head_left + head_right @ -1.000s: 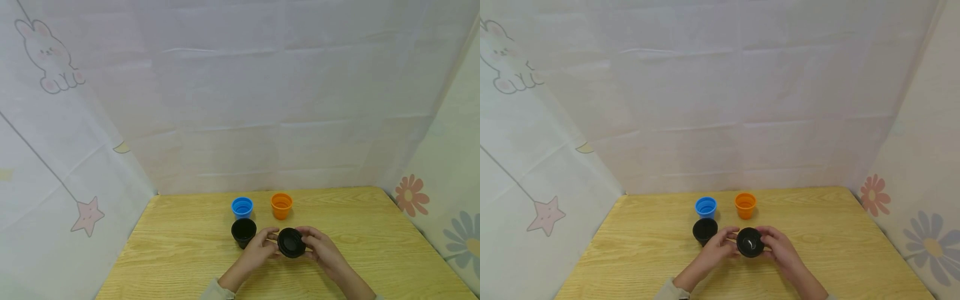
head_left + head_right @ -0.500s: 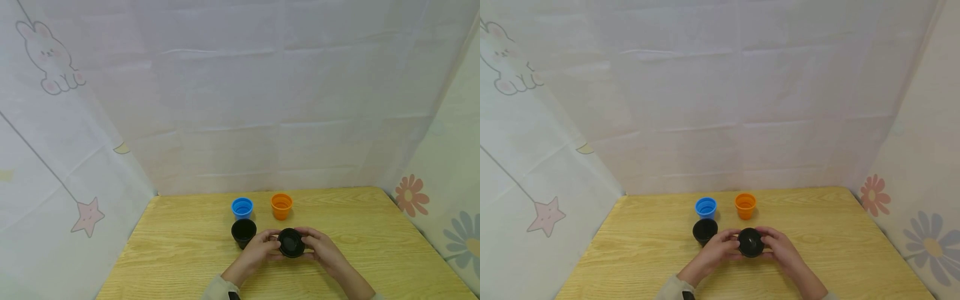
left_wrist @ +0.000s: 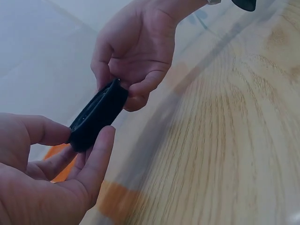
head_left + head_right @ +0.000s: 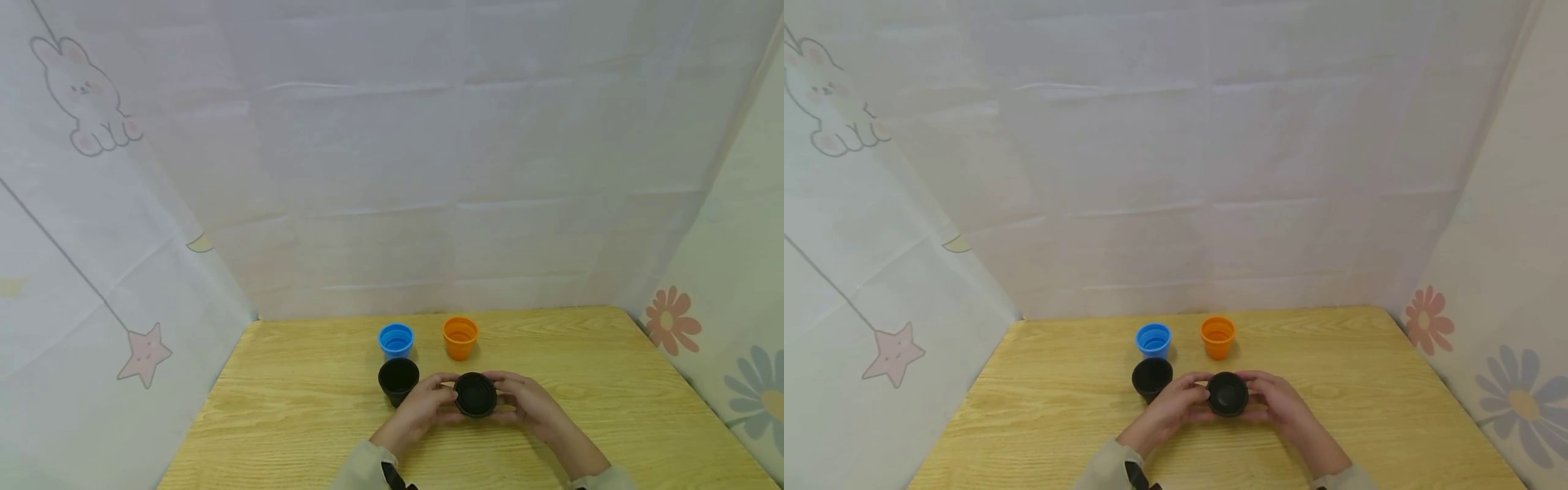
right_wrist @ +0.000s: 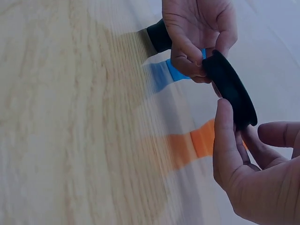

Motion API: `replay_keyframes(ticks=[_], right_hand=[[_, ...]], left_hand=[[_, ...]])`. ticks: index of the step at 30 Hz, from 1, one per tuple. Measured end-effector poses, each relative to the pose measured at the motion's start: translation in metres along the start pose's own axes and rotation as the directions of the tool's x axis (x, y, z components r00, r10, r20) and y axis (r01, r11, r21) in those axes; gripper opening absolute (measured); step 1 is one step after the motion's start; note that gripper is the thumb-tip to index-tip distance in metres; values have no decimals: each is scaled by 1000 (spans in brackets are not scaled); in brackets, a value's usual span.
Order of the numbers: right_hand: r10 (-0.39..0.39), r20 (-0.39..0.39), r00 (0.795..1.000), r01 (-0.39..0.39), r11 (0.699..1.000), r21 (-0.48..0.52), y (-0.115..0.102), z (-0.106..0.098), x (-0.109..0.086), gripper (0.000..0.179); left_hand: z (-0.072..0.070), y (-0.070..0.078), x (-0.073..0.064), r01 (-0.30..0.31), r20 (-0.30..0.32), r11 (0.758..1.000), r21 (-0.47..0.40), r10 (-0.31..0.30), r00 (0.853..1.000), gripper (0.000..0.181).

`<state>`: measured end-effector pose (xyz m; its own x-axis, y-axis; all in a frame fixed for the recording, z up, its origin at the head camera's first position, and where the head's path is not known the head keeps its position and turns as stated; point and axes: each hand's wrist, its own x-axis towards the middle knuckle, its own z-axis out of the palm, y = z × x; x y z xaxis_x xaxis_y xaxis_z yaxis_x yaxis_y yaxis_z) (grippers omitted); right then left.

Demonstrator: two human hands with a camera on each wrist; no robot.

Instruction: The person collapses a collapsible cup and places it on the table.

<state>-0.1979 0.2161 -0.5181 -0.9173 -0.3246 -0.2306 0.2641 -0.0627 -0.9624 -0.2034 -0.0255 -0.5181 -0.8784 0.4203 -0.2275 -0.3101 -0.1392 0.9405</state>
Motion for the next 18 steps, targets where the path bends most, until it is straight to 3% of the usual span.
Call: replay_keyframes(ticks=[18], right_hand=[[49, -28, 998, -49, 999, 16, 8, -15, 17, 48]], left_hand=[[6, -9, 19, -1, -60, 997, 74, 6, 998, 41]])
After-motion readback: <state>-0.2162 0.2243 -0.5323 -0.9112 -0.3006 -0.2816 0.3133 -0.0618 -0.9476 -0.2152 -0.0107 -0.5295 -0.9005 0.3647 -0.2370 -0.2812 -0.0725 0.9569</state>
